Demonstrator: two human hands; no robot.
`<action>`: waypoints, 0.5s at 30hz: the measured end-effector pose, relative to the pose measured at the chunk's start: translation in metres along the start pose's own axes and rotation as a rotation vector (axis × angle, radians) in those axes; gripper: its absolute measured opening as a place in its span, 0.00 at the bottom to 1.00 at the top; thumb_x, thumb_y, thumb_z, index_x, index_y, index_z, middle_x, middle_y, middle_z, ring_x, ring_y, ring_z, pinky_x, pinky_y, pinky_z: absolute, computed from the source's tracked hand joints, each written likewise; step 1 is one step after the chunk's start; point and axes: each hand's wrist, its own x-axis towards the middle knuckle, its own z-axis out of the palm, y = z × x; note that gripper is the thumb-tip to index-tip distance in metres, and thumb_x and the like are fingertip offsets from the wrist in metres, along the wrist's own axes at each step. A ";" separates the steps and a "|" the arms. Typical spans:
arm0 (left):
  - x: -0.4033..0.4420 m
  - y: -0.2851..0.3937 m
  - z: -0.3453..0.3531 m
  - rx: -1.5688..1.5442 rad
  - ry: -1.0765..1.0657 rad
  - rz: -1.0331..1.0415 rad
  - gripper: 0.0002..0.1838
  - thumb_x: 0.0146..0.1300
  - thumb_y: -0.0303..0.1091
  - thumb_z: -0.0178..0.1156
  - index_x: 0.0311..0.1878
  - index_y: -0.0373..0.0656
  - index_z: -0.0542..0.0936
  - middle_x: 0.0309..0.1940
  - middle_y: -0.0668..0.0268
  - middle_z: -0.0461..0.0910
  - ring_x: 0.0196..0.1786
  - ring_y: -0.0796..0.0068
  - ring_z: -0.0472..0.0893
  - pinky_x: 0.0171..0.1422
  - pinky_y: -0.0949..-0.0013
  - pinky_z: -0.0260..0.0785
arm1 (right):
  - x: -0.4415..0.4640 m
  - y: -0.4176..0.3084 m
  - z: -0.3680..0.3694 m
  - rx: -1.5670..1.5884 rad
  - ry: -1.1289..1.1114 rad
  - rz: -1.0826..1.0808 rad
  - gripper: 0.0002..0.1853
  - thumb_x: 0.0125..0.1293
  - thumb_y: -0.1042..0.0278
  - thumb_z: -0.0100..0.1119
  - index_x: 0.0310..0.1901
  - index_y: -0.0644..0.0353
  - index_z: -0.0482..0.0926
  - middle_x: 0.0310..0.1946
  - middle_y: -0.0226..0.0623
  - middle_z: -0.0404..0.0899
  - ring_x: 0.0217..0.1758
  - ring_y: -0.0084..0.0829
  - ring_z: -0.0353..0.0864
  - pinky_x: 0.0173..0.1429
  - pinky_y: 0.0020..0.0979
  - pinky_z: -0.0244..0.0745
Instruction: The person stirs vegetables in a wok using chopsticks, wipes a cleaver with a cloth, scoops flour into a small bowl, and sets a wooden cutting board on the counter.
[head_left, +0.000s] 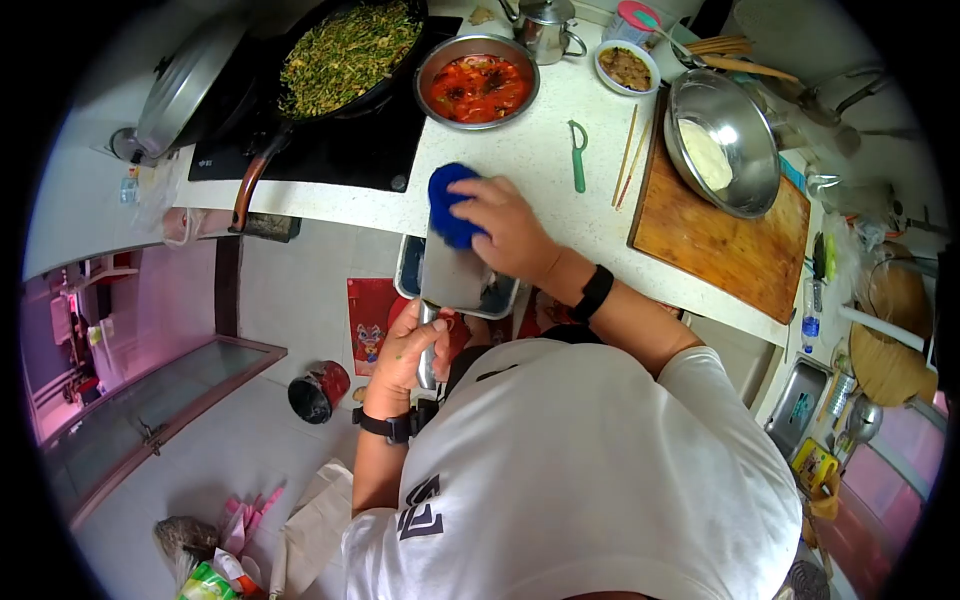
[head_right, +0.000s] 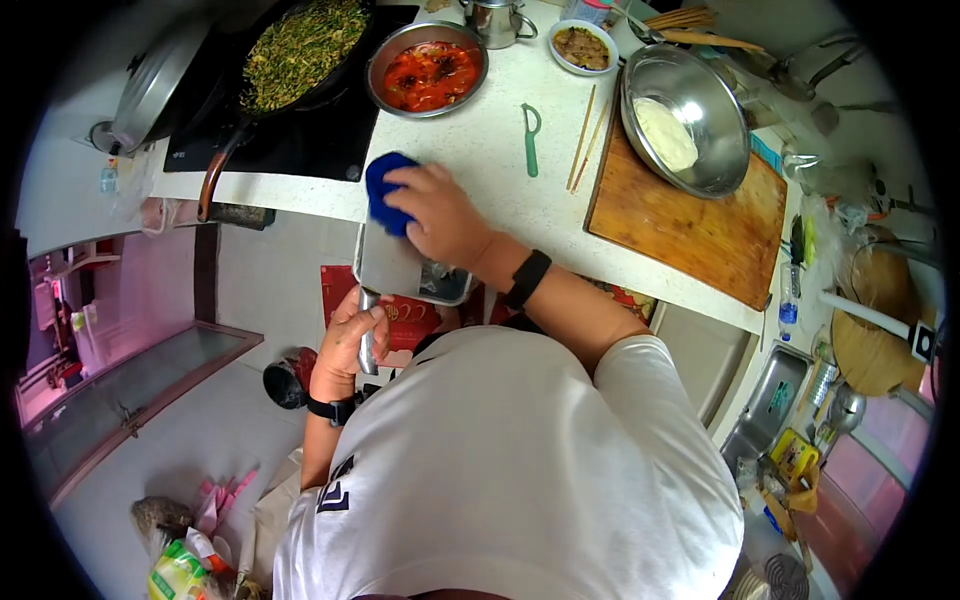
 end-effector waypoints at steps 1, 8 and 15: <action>0.005 -0.004 -0.005 0.011 0.003 0.008 0.11 0.69 0.28 0.52 0.53 0.41 0.73 0.18 0.66 0.70 0.13 0.76 0.68 0.16 0.72 0.62 | -0.005 -0.004 0.001 0.027 -0.037 -0.042 0.20 0.47 0.78 0.55 0.45 0.59 0.80 0.56 0.45 0.75 0.52 0.51 0.71 0.61 0.45 0.69; 0.017 -0.006 -0.004 -0.051 0.048 0.070 0.11 0.70 0.30 0.52 0.53 0.41 0.72 0.18 0.66 0.69 0.12 0.76 0.66 0.15 0.73 0.59 | -0.048 -0.016 -0.009 0.074 -0.383 -0.153 0.17 0.48 0.77 0.58 0.43 0.58 0.82 0.56 0.39 0.76 0.53 0.46 0.73 0.60 0.40 0.71; 0.002 0.005 0.002 -0.344 -0.221 0.267 0.14 0.71 0.34 0.52 0.54 0.34 0.72 0.17 0.64 0.67 0.11 0.77 0.62 0.14 0.73 0.54 | -0.045 0.031 -0.054 -0.370 -0.290 0.035 0.16 0.51 0.78 0.58 0.43 0.55 0.83 0.59 0.39 0.75 0.56 0.45 0.73 0.61 0.37 0.73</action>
